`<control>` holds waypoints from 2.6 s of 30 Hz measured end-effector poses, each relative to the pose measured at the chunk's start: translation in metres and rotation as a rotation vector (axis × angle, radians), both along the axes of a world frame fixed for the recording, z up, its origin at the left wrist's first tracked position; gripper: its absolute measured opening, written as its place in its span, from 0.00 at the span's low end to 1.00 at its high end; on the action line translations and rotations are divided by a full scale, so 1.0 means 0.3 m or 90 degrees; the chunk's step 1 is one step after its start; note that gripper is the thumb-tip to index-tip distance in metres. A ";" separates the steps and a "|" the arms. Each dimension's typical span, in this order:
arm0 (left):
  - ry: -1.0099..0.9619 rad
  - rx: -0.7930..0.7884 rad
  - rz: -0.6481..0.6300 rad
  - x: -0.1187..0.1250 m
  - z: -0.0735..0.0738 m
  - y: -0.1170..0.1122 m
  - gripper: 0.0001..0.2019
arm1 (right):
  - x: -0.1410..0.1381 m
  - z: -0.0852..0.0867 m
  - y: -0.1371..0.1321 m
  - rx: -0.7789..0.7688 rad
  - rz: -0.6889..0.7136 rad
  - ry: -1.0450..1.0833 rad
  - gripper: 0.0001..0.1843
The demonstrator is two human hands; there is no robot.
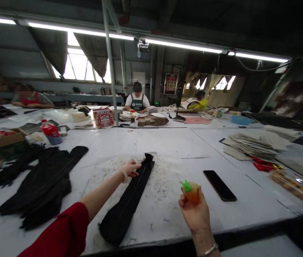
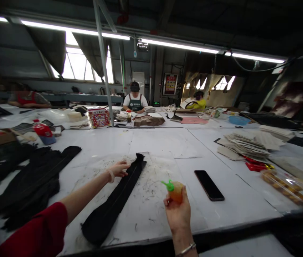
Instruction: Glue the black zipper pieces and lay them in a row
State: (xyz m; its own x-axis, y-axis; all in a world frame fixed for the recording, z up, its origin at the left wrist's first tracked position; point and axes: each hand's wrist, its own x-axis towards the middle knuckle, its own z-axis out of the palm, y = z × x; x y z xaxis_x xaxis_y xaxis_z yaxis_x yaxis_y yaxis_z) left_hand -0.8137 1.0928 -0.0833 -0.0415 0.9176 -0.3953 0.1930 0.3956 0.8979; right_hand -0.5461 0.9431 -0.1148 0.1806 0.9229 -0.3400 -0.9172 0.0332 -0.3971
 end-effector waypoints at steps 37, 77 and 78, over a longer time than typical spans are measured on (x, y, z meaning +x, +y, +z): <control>-0.451 -0.300 0.080 0.098 -0.113 -0.362 0.11 | 0.057 -0.138 -0.001 0.057 -0.165 -0.893 0.28; -0.529 -0.175 0.089 0.325 -0.127 -0.452 0.10 | -0.234 -0.174 -0.137 -0.064 -0.326 -0.886 0.29; -0.526 -0.172 0.097 0.329 -0.131 -0.462 0.11 | -0.234 -0.170 -0.126 -0.053 -0.334 -0.909 0.29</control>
